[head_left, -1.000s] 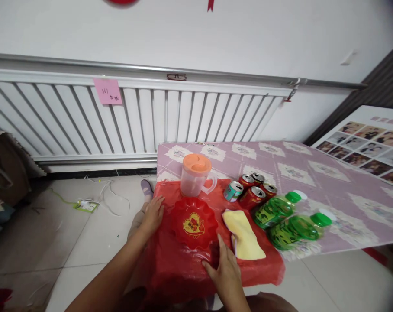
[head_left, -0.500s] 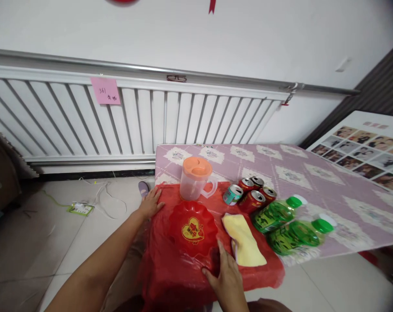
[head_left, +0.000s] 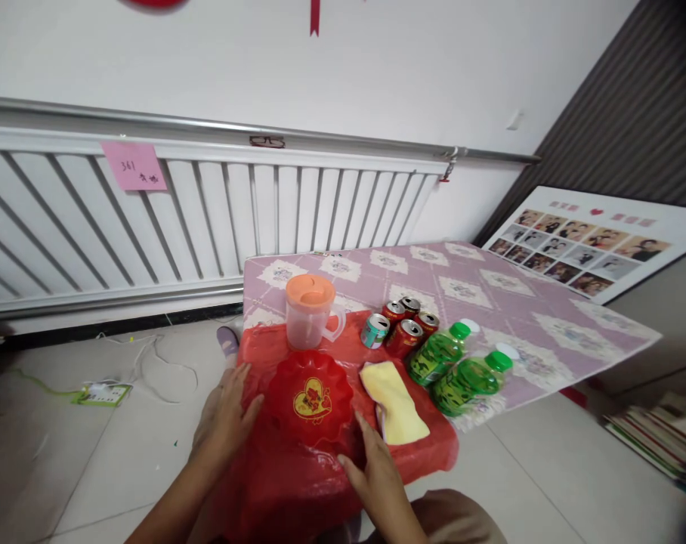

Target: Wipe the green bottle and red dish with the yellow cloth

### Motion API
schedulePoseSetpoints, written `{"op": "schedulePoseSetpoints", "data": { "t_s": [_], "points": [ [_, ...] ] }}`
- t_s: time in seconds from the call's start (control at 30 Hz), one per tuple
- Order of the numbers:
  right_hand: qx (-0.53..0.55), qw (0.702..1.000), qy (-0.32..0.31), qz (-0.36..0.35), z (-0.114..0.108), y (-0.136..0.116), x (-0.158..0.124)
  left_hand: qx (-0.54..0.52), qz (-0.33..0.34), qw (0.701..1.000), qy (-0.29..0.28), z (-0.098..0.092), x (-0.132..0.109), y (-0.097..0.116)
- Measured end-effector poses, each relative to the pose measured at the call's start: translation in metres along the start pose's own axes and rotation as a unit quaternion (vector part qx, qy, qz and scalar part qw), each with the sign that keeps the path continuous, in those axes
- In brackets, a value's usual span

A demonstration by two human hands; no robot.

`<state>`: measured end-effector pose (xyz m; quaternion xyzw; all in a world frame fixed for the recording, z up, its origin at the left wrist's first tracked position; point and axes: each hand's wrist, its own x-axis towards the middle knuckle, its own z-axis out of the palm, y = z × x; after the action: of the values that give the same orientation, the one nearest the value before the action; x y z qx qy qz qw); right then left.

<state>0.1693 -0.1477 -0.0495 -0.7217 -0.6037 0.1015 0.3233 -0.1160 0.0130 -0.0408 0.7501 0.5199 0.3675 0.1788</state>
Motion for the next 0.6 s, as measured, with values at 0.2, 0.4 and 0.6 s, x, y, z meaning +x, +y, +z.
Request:
{"op": "schedulePoseSetpoints", "data": {
  "t_s": [0.2,0.4,0.6],
  "points": [
    [-0.066,0.987,0.143,-0.022,-0.041,0.004,0.033,-0.019,0.021,0.999,-0.039,-0.002,-0.044,0.046],
    [-0.206,0.967,0.063,0.135,-0.05,0.023,0.061,-0.054,0.06,0.991,-0.106,-0.004,-0.062,0.08],
    [-0.215,0.963,0.056,0.15,-0.038,0.026,0.06,-0.075,0.061,0.983,-0.155,-0.015,-0.071,0.104]
  ]
}}
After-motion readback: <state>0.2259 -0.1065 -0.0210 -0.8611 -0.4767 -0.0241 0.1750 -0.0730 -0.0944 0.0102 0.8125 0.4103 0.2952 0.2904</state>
